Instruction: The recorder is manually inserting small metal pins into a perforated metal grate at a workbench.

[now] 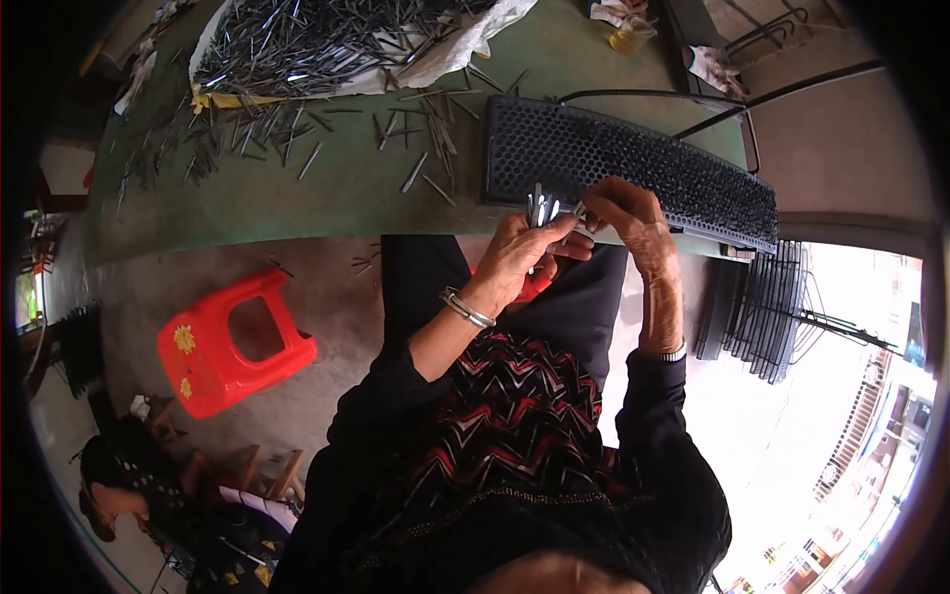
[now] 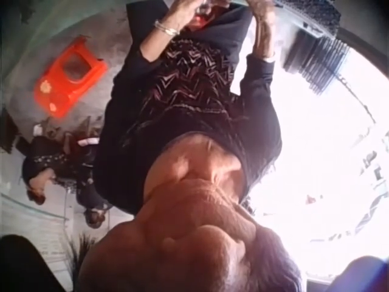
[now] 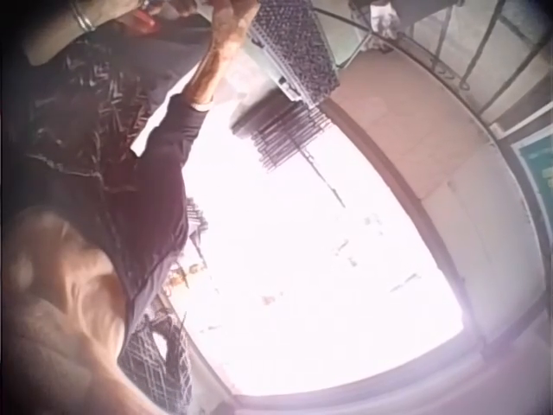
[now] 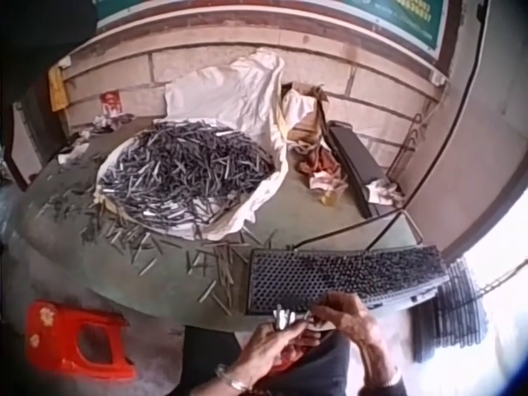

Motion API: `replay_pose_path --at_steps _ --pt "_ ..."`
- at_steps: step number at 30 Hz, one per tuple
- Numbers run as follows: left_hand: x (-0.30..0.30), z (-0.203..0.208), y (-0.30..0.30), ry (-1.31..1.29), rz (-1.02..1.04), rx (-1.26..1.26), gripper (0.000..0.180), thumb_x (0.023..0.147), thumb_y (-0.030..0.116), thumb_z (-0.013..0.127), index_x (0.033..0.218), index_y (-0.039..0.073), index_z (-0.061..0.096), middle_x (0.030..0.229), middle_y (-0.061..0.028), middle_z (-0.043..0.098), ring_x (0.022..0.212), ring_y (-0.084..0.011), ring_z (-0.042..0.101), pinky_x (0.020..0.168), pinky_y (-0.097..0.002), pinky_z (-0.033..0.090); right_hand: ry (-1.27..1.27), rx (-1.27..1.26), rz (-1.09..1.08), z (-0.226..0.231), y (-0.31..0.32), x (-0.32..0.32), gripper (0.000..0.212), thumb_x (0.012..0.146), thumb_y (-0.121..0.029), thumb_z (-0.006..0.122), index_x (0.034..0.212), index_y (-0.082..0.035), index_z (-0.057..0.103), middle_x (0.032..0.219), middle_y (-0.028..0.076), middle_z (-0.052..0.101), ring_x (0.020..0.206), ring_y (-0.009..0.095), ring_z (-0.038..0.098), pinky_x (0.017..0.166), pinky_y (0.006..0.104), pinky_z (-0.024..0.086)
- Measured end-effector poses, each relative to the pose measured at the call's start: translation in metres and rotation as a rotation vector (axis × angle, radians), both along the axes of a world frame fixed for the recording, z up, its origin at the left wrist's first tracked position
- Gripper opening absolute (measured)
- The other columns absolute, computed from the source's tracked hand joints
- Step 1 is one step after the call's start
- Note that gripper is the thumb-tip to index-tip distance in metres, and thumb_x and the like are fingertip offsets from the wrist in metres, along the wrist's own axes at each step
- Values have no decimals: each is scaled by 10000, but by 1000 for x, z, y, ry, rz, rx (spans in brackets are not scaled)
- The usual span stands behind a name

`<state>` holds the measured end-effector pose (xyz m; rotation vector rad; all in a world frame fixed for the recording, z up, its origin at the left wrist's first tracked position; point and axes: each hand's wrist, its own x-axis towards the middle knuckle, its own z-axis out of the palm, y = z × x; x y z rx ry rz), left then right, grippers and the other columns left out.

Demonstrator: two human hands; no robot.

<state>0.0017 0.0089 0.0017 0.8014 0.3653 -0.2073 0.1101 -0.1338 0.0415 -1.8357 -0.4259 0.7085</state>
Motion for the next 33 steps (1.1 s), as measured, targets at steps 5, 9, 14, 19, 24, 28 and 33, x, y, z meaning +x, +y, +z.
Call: replay_pose_path --at_steps 5,9,14,19,24,28,33 --pt "1 -4 -2 11 24 13 246 920 208 590 986 -22 643 884 -142 694 730 -194 696 394 -180 396 20 -34 -43 0 2 -1 154 836 -107 599 890 36 617 744 69 620 683 128 589 644 245 476" --pt "1 -2 -5 40 48 -10 239 922 218 588 966 -11 636 886 -144 698 728 -189 697 385 -181 364 15 -5 -54 -1 1 -1 147 836 -100 608 894 35 610 746 73 622 691 124 591 654 243 478" --pt "0 -9 -3 73 88 -17 257 931 250 573 1006 8 618 911 -134 696 717 -159 679 413 -173 345 -234 137 -233 -1 1 2 100 881 -64 564 910 25 599 755 85 641 704 133 616 671 248 483" --pt "-2 -13 -8 45 49 -18 245 926 243 583 998 9 597 904 -142 689 704 -151 659 467 -191 402 -484 175 -434 -4 13 19 78 895 -54 538 898 10 583 773 87 676 703 128 633 651 243 489" --pt "1 -19 -21 134 25 -219 275 937 236 559 1105 20 584 946 -140 674 836 -186 657 613 -265 486 -706 -45 -468 -16 19 33 77 873 -85 564 908 -18 582 761 74 683 702 102 638 648 238 481" --pt "-1 -25 -21 119 -6 -253 312 950 270 530 1151 37 577 925 -140 669 868 -198 658 641 -285 513 -846 -134 -431 -26 21 42 67 871 -86 565 906 -29 578 752 93 675 688 139 648 627 274 491" --pt "-2 -17 -17 149 -19 -202 316 954 305 526 1135 52 579 844 -107 640 682 -122 563 538 -242 426 -942 -172 -386 -33 26 42 58 863 -87 578 889 -35 576 756 110 643 670 214 643 616 318 489"
